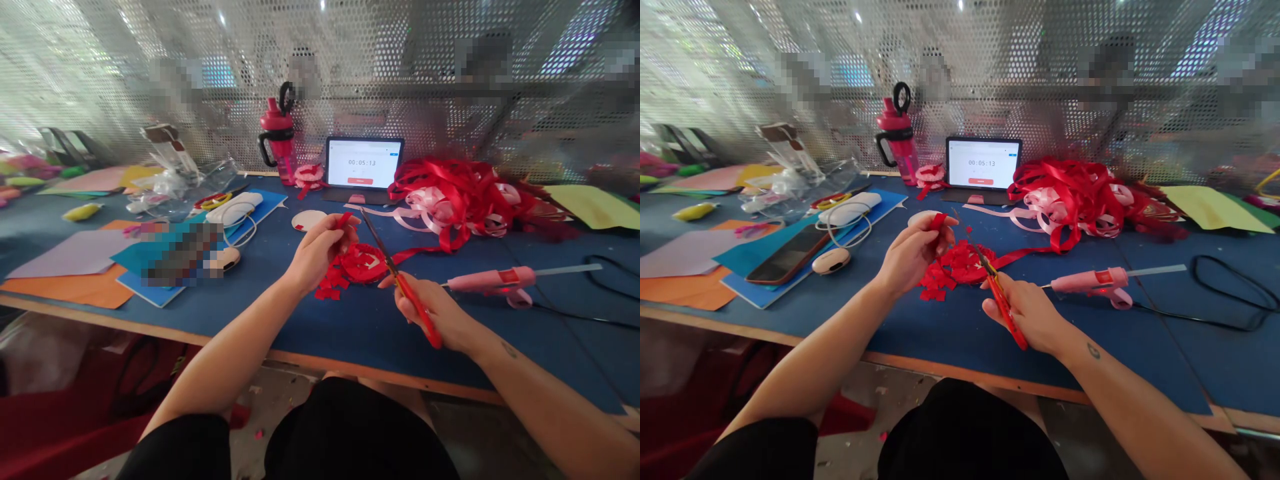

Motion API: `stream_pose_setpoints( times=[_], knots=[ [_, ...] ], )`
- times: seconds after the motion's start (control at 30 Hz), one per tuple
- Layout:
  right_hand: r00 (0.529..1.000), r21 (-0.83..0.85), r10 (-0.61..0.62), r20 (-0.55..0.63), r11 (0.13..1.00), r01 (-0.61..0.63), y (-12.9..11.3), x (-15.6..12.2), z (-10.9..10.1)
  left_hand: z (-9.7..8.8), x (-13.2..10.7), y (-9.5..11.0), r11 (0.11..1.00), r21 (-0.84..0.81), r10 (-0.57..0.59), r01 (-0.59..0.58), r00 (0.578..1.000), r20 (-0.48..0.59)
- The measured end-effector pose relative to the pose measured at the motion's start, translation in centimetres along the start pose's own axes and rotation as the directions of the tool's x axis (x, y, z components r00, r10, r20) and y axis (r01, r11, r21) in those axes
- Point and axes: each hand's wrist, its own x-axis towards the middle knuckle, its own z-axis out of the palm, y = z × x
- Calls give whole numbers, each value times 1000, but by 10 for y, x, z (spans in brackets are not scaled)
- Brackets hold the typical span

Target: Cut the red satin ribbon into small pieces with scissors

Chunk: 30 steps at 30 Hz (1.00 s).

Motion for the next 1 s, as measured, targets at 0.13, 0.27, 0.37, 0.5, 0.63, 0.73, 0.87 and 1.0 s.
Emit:
stream_pose_setpoints(
  times=[0.13, 0.27, 0.37, 0.5, 0.63, 0.73, 0.87, 1.0],
  knots=[
    [1000, -8, 10, -2, 1000, -10, -3, 1, -1, -1, 2, -5, 998, 65, -6, 7, 1000, -14],
    [1000, -35, 17, 4, 999, -17, -6, 1, -1, -1, 2, -4, 995, 97, 1, 4, 999, -52],
    [1000, -39, 12, 8, 999, -11, -6, 0, -2, -1, 2, 0, 1000, 5, -22, 23, 997, -71],
    [1000, -51, 0, 11, 999, 0, -4, 0, -2, -1, 2, 6, 992, -120, -61, 49, 993, -98],
    [1000, -58, -9, -6, 998, 9, -6, 0, -3, -2, 4, 5, 990, -130, -68, 51, 988, -136],
    [1000, -58, -4, -9, 998, 4, -8, 0, -3, -3, 5, 1, 992, -121, -41, 28, 994, -100],
    [1000, -67, 8, 0, 998, -8, -10, 0, -3, -3, 5, -2, 998, -50, -28, 25, 997, -77],
    [1000, -86, 21, 13, 996, -20, -12, 1, -4, -4, 5, -2, 1000, 11, -1, 2, 997, -81]
  ],
)
